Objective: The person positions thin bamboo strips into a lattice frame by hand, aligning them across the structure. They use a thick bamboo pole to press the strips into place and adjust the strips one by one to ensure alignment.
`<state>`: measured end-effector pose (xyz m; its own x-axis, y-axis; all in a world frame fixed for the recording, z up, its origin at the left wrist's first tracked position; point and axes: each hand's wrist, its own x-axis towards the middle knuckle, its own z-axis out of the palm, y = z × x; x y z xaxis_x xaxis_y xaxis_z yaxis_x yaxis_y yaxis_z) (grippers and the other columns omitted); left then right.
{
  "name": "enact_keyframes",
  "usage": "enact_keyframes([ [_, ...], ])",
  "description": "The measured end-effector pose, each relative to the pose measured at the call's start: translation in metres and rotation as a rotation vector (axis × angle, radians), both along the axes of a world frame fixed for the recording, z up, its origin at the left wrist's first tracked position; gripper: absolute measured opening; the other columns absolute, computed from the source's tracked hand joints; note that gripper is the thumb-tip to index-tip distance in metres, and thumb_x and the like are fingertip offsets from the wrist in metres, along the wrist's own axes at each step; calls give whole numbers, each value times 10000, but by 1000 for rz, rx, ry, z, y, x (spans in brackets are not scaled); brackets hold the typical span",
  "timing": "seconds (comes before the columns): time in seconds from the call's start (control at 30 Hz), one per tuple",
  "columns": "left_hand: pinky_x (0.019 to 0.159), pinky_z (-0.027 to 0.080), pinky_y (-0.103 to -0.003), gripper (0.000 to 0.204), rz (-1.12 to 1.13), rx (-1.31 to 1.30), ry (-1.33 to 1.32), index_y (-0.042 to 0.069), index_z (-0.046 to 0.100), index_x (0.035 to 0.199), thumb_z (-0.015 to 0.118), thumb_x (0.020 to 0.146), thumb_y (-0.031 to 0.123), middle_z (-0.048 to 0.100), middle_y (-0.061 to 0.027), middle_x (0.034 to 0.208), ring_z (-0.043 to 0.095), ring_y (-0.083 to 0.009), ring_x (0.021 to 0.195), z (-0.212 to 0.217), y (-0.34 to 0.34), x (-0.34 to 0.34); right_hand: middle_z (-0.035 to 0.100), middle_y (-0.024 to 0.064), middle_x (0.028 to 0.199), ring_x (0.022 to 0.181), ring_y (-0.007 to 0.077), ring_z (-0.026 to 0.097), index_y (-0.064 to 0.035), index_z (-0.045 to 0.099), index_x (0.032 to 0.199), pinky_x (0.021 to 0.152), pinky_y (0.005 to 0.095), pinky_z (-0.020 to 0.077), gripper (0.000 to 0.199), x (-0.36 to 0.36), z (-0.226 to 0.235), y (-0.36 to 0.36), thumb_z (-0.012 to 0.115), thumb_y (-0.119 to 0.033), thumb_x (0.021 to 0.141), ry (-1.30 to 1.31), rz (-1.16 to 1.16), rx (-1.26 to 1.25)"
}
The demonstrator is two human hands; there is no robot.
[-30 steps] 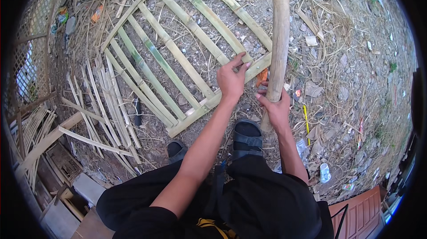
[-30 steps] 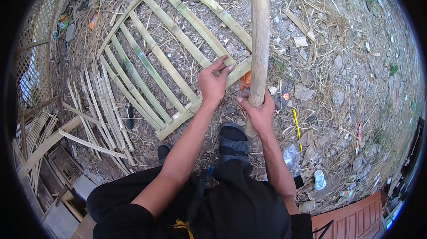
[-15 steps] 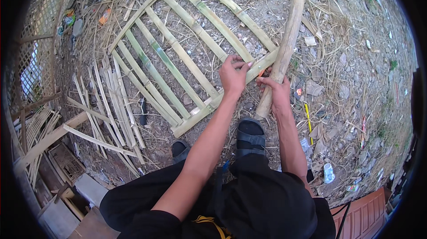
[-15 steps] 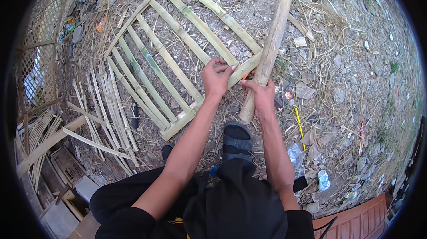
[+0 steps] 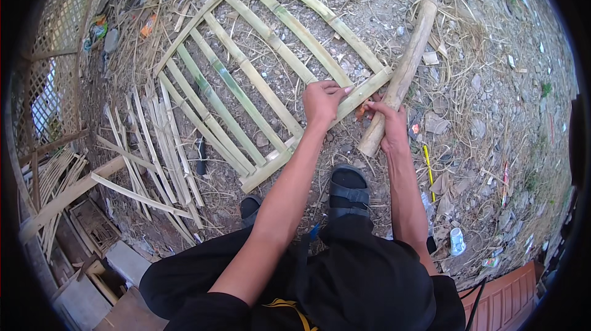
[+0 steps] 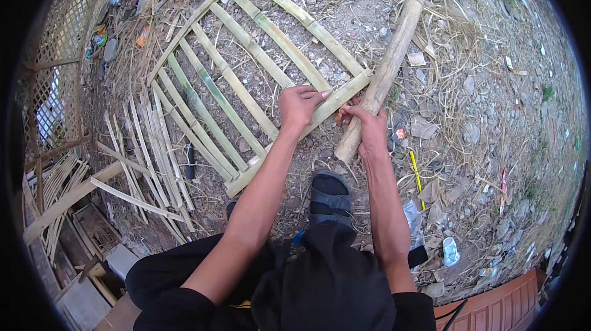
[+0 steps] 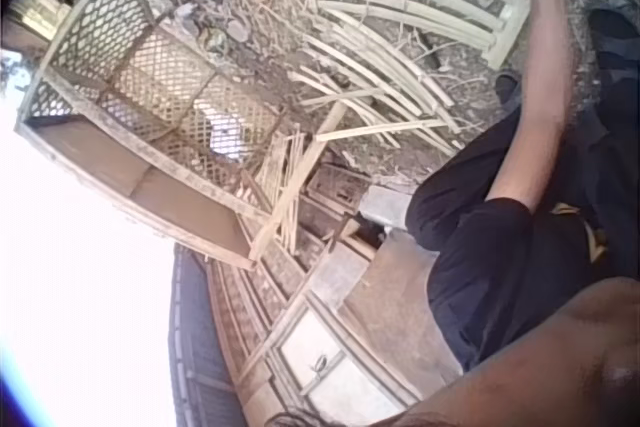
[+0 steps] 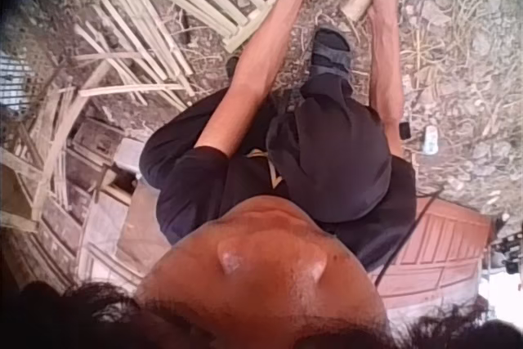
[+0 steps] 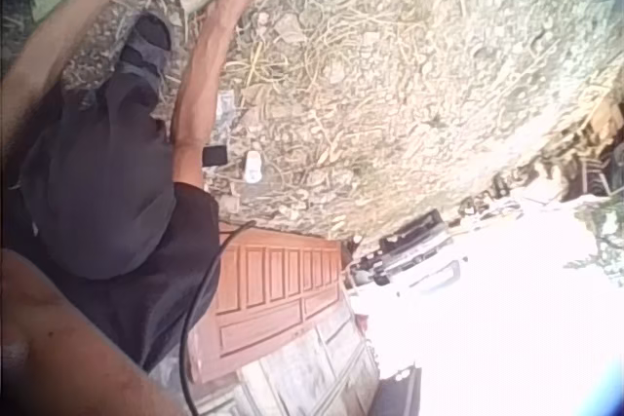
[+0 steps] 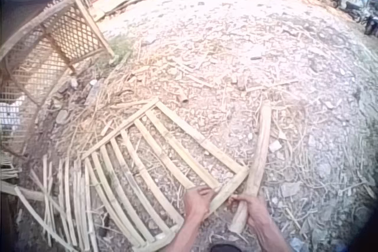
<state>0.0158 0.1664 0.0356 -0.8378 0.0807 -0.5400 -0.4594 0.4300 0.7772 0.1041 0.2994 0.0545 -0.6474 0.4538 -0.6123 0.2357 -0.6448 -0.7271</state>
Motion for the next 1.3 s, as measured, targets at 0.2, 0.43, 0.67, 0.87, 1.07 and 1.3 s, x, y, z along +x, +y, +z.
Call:
enact_keyframes([
  [0.2,458,479,-252,450,-14,-45,70,-111,708,1014,875,747,211,759,-152,857,633,-114,542,-7,-1,3,675,183,1033,676,182,665,61,518,1040,603,293,561,340,2,-14,10,709,38,761,-42,49,-38],
  [0.43,655,557,-257,394,-23,-83,99,-104,723,954,880,741,189,755,-171,856,721,-149,728,3,5,5,674,164,1005,687,184,674,97,531,1087,617,294,570,364,1,-11,11,708,21,778,-48,65,-10],
  [0.67,630,551,-260,347,-21,-35,121,-96,724,921,868,758,174,753,-173,844,717,-138,722,-5,2,7,674,153,896,688,185,674,85,532,1078,620,304,572,343,3,-7,9,697,28,782,-30,74,-23],
  [0.87,633,539,-285,393,-72,-113,367,-42,703,1061,849,769,176,749,-134,829,719,-194,717,5,3,16,663,137,831,656,180,663,88,545,1104,610,300,563,358,3,-8,9,691,31,782,-42,110,16],
  [1.07,699,536,-349,532,-194,-115,833,20,648,1208,848,752,209,690,-162,1077,703,-290,840,-4,-7,28,662,135,831,627,171,642,102,551,1152,593,301,554,407,5,-10,6,690,42,774,-66,116,50],
  [1.3,1043,388,-543,733,-556,-401,825,64,629,1282,826,706,473,513,-177,1416,514,-383,1273,16,-17,18,686,195,1087,634,158,622,101,562,1134,571,295,533,400,17,-11,14,689,47,759,-35,121,71],
])
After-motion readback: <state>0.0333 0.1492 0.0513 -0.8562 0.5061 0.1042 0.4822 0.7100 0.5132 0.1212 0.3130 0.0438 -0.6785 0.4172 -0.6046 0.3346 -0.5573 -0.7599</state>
